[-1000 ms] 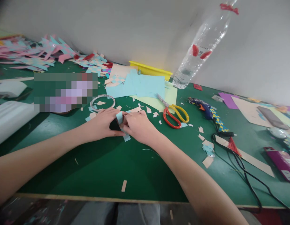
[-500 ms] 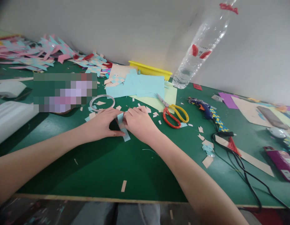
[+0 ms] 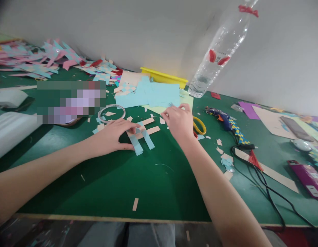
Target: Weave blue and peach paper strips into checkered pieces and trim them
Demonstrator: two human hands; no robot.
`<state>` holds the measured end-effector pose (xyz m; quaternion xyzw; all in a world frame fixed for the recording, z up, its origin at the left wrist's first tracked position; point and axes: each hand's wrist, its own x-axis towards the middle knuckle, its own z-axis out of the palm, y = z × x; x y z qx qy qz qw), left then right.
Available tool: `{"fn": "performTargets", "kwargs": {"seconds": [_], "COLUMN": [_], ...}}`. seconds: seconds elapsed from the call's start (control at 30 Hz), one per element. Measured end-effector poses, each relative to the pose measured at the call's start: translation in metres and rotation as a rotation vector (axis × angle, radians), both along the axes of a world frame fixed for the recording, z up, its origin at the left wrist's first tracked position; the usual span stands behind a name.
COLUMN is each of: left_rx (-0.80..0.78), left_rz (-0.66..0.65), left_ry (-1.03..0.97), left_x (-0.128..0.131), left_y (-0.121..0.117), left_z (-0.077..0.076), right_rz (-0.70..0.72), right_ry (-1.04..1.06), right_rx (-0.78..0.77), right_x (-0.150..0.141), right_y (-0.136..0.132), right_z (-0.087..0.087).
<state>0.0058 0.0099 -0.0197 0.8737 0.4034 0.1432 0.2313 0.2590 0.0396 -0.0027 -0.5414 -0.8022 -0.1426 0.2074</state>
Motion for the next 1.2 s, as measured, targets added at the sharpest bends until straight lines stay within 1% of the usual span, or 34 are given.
{"fn": "performTargets", "kwargs": {"seconds": [0.07,0.13,0.2,0.27,0.4,0.47,0.6,0.7,0.87,1.0,1.2], "left_rx": [-0.024,-0.039,-0.043,-0.014,0.133,0.176,0.189,0.207,0.288,0.318,0.336], "left_rz": [-0.014,-0.034,-0.058,-0.093,-0.196,-0.247,-0.317,-0.367,-0.411,-0.423,-0.416], "left_ry": [-0.018,-0.025,-0.026,-0.024,-0.038,-0.051,-0.043,0.001,0.076,0.072,0.082], "left_x": [-0.002,-0.005,-0.008,-0.010,-0.012,-0.011,-0.010,-0.010,-0.012,-0.013,-0.010], "left_y": [0.000,0.001,0.002,0.003,0.003,0.003,0.002,0.002,0.000,-0.001,-0.004], "left_z": [0.001,0.002,0.004,0.005,0.008,0.009,0.007,0.007,0.011,0.012,0.013], "right_rz": [-0.062,-0.067,-0.063,-0.066,-0.037,-0.017,-0.002,-0.009,-0.009,-0.013,-0.057], "right_ry": [-0.002,-0.011,-0.045,-0.059,-0.075,-0.077,-0.044,-0.029,-0.022,-0.028,0.003], "right_rx": [0.024,0.045,0.072,0.085,0.092,0.084,0.072,0.074,0.077,0.081,-0.009], "right_x": [0.017,0.029,0.035,0.033,0.022,0.018,0.017,0.019,0.019,0.019,0.021], "right_y": [0.008,0.014,0.016,0.016,0.013,0.011,0.011,0.013,0.014,0.013,0.013], "right_z": [-0.005,-0.011,-0.016,-0.020,-0.022,-0.023,-0.023,-0.024,-0.025,-0.023,-0.020]}}
